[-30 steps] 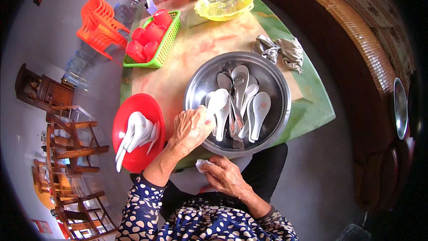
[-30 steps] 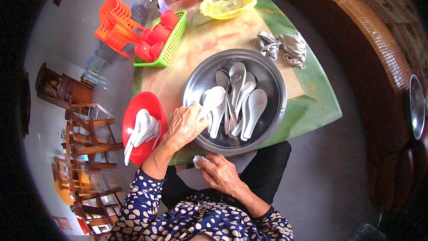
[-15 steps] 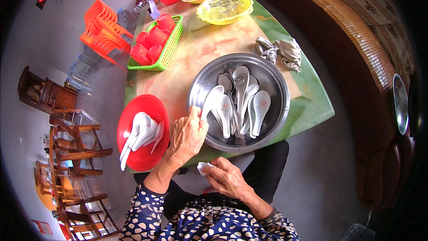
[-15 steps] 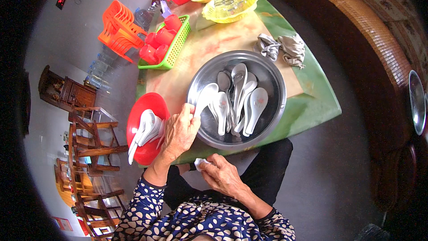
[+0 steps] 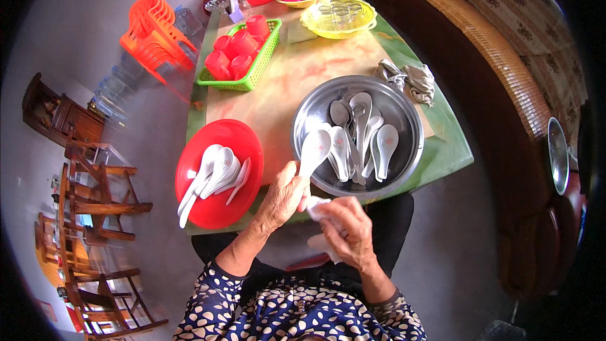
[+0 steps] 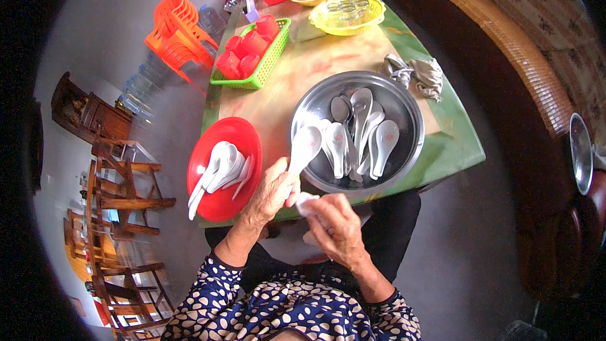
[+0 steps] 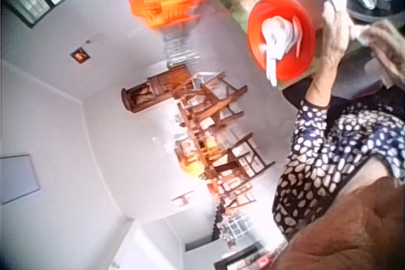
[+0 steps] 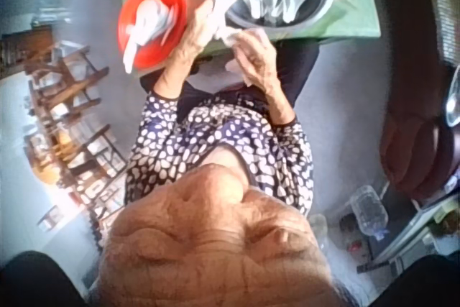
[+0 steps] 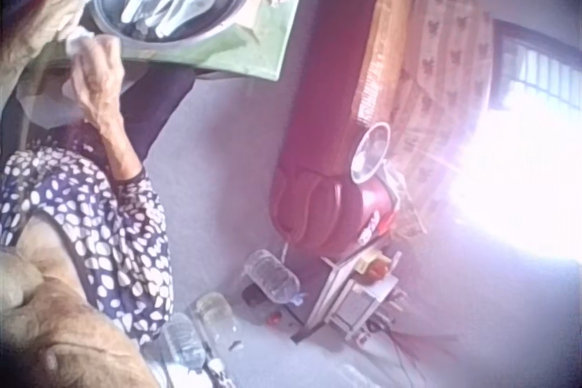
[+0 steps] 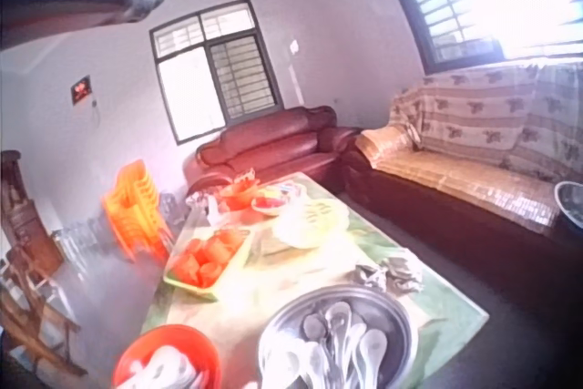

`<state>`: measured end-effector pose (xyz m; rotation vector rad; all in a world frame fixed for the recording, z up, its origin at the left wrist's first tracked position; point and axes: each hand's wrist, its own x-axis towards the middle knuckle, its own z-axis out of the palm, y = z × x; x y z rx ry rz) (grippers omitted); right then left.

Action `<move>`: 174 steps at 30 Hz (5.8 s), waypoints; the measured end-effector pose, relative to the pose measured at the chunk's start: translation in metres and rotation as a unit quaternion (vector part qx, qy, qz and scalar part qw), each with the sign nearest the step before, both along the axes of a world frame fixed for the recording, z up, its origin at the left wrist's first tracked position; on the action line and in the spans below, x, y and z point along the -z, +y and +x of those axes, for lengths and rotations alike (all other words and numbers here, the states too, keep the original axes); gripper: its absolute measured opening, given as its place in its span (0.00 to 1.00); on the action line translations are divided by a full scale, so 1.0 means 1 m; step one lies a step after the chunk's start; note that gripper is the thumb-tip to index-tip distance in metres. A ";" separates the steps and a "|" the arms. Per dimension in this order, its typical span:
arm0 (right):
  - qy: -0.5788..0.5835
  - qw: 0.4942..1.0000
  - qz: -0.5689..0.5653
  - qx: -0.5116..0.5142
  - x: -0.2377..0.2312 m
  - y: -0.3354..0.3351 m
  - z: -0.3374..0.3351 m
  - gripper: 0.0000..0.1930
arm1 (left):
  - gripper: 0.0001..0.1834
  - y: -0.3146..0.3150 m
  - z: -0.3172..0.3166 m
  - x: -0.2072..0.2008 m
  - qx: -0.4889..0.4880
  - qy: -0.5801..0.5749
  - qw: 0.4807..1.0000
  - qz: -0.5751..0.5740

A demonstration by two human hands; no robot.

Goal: The person sits at a table and wipes white plastic spoons with a white cloth. They pick up spoons one by one from a metal bowl, dry them thoroughly, and place them into a red plastic bowl. The process is repeated for multiple spoons throughout the clip.

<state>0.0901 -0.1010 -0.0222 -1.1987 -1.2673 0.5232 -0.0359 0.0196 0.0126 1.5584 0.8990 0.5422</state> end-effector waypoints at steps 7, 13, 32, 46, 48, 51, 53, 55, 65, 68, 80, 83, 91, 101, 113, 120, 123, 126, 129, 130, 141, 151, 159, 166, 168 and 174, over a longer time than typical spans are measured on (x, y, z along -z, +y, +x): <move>-0.049 0.989 0.055 0.129 -0.016 0.024 -0.006 0.17 | 0.13 -0.034 -0.021 -0.011 -0.042 0.006 0.998 -0.051; -0.185 0.980 0.047 0.054 -0.009 0.029 -0.031 0.14 | 0.16 -0.050 -0.041 -0.006 -0.051 0.005 0.998 -0.023; -0.258 0.963 0.021 0.067 -0.023 0.040 -0.044 0.21 | 0.23 -0.062 -0.051 -0.003 -0.087 -0.006 0.991 -0.102; -0.174 0.984 0.049 0.001 -0.006 0.043 -0.049 0.18 | 0.19 -0.063 -0.058 0.003 -0.093 0.006 0.992 -0.090; -0.152 0.985 0.072 0.043 -0.003 0.049 -0.055 0.17 | 0.21 -0.065 -0.058 0.006 -0.113 -0.006 0.990 -0.084; -0.157 0.978 0.050 0.127 -0.002 0.057 -0.059 0.15 | 0.24 -0.064 -0.058 0.013 -0.118 0.004 0.992 -0.055; -0.158 0.971 0.055 0.172 -0.003 0.061 -0.058 0.15 | 0.24 -0.064 -0.057 0.014 -0.117 0.049 0.992 -0.028; -0.157 0.967 0.057 0.190 -0.003 0.062 -0.059 0.15 | 0.24 -0.064 -0.056 0.007 -0.117 0.061 0.990 -0.044; -0.079 0.996 -0.027 -0.033 -0.009 0.026 -0.058 0.20 | 0.20 -0.060 -0.068 0.017 -0.117 0.012 0.993 -0.010; -0.063 0.978 -0.133 -0.149 -0.016 0.017 -0.043 0.19 | 0.19 -0.061 -0.070 0.022 -0.115 -0.005 0.993 -0.006; 0.003 0.991 -0.028 0.128 0.000 0.045 -0.066 0.19 | 0.23 -0.072 -0.067 0.019 -0.128 0.011 0.990 -0.057; -0.012 0.998 -0.016 0.057 0.009 0.037 -0.074 0.26 | 0.25 -0.067 -0.071 0.022 -0.139 0.005 0.988 -0.065; -0.045 0.992 -0.075 -0.086 0.006 0.021 -0.066 0.25 | 0.23 -0.066 -0.075 0.018 -0.116 0.059 0.991 0.012; -0.185 0.976 -0.067 -0.095 -0.007 0.020 -0.056 0.19 | 0.22 -0.059 -0.082 0.017 -0.103 0.017 0.994 -0.040; -0.246 0.963 -0.001 0.113 -0.003 0.044 -0.060 0.25 | 0.24 -0.059 -0.078 0.008 -0.105 0.055 0.992 -0.031; -0.296 0.953 -0.028 0.058 -0.005 0.043 -0.065 0.24 | 0.25 -0.060 -0.078 0.008 -0.113 0.066 0.990 -0.059; -0.272 0.961 -0.033 -0.030 -0.009 0.039 -0.060 0.22 | 0.27 -0.060 -0.079 0.006 -0.109 0.055 0.989 -0.081; -0.230 0.967 -0.037 -0.104 -0.006 0.036 -0.055 0.20 | 0.28 -0.061 -0.082 0.010 -0.111 0.048 0.989 -0.081; -0.191 0.974 -0.006 -0.122 -0.001 0.037 -0.053 0.16 | 0.28 -0.061 -0.084 0.012 -0.108 0.041 0.990 -0.075; -0.174 0.977 0.000 -0.124 0.000 0.037 -0.053 0.16 | 0.28 -0.061 -0.083 0.012 -0.106 0.039 0.991 -0.071; -0.234 0.962 0.019 0.143 0.007 0.055 -0.070 0.20 | 0.24 -0.064 -0.078 0.014 -0.122 0.046 0.989 -0.068; -0.156 0.986 -0.046 -0.028 0.009 0.035 -0.075 0.15 | 0.22 -0.064 -0.080 0.033 -0.152 -0.044 0.984 -0.083; -0.083 0.987 -0.063 -0.125 0.001 0.022 -0.070 0.13 | 0.24 -0.067 -0.074 0.038 -0.212 -0.143 0.952 -0.170; -0.019 0.991 -0.019 0.131 0.010 0.041 -0.071 0.13 | 0.20 -0.071 -0.070 0.032 -0.141 -0.046 0.987 -0.059; -0.002 0.984 0.016 0.179 0.012 0.041 -0.068 0.13 | 0.20 -0.071 -0.074 0.037 -0.137 -0.041 0.989 -0.039; 0.041 0.999 0.004 0.022 0.004 0.032 -0.058 0.16 | 0.18 -0.064 -0.083 0.034 -0.078 -0.140 0.963 -0.217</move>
